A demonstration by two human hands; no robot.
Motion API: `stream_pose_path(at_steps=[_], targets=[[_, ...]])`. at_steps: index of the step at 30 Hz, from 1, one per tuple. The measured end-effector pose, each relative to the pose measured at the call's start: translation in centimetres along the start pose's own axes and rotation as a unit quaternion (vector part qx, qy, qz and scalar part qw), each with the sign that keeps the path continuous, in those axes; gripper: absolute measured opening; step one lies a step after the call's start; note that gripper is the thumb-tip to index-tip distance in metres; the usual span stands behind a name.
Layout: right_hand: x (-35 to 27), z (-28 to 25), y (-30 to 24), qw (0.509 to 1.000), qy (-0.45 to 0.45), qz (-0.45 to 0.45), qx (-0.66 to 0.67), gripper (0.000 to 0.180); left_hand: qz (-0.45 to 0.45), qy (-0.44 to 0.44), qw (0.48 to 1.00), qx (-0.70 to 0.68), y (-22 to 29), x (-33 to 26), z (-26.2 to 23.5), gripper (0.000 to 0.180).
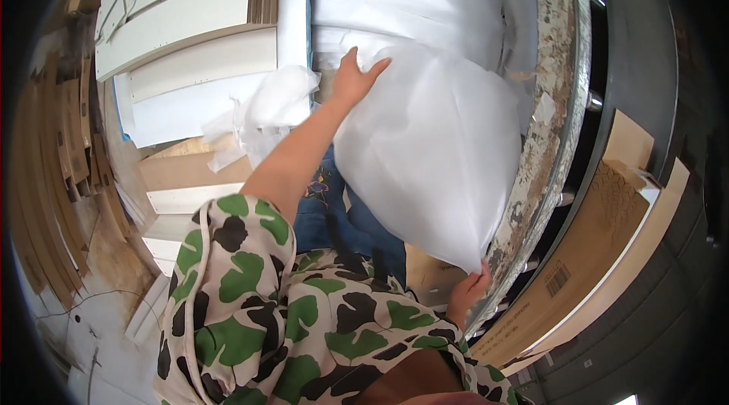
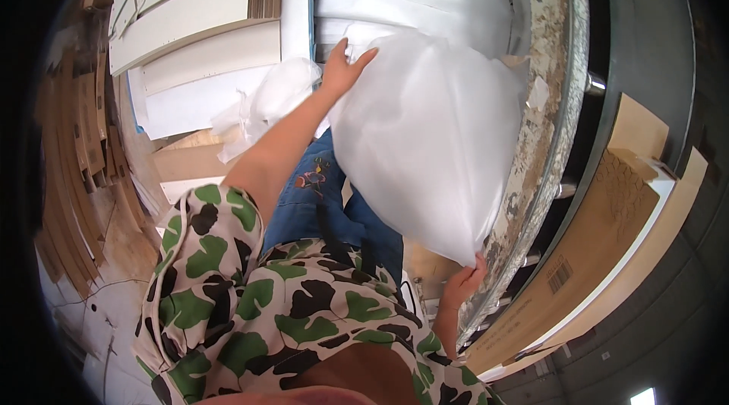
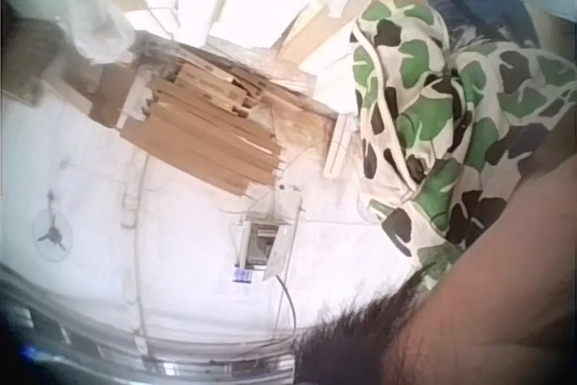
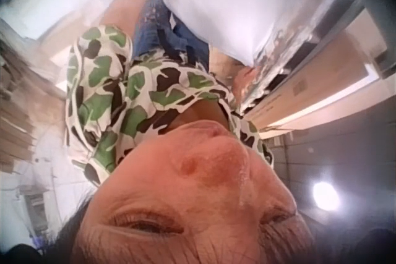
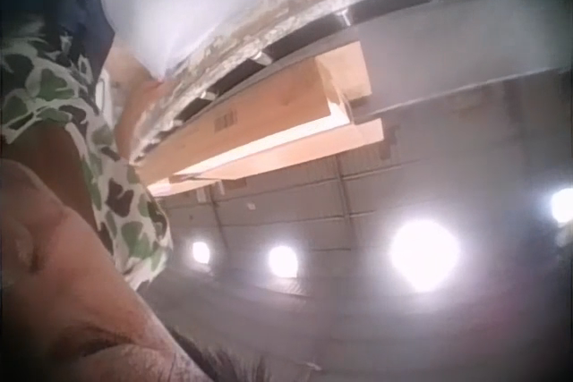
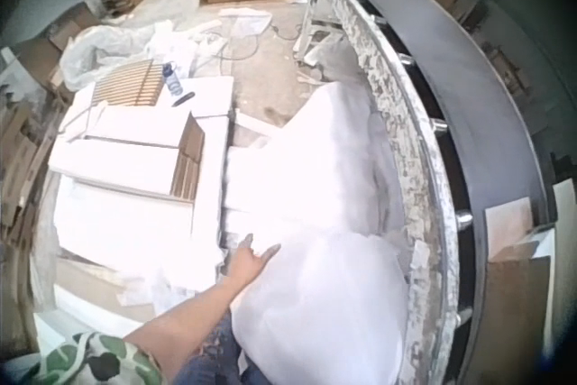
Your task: The person places long white furniture panels into a cardboard box lined with foam on a conveyor belt, then covers them with a layer of foam sheeting.
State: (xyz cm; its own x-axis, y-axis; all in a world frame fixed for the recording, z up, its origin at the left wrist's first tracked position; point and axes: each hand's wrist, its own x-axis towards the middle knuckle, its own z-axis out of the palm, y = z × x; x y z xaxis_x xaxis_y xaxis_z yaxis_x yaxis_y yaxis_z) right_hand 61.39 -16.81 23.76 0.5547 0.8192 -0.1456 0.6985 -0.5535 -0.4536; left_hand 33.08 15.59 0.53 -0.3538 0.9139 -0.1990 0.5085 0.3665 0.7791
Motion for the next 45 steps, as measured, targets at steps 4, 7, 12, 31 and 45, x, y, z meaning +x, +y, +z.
stream_pose_path(at_steps=[4, 7, 12, 31, 45], targets=[[-2.0, -0.1, 3.2, 0.996, -0.043, 0.073, 0.031, 0.03, -0.065, -0.37, 0.915, 0.147, 3.6, 0.2, 0.0, 0.032], [-2.6, 2.1, 7.9, 0.981, -0.153, 0.053, -0.104, 0.032, -0.02, -0.358, 0.926, 0.115, 4.8, -5.4, 0.3, 0.016], [1.0, 3.1, 2.5, 0.987, -0.125, 0.01, 0.103, 0.042, 0.26, -0.514, 0.808, -0.123, 11.2, -17.6, -2.1, 0.009], [6.0, -6.8, -5.4, 0.608, -0.128, 0.202, 0.757, 0.031, 0.045, -0.463, 0.864, 0.194, 17.7, -14.9, -6.4, 0.066], [-10.0, -5.3, -2.2, 0.528, 0.198, 0.412, 0.716, 0.043, -0.088, -0.457, 0.874, -0.136, 25.4, 1.7, 2.4, 0.029]])
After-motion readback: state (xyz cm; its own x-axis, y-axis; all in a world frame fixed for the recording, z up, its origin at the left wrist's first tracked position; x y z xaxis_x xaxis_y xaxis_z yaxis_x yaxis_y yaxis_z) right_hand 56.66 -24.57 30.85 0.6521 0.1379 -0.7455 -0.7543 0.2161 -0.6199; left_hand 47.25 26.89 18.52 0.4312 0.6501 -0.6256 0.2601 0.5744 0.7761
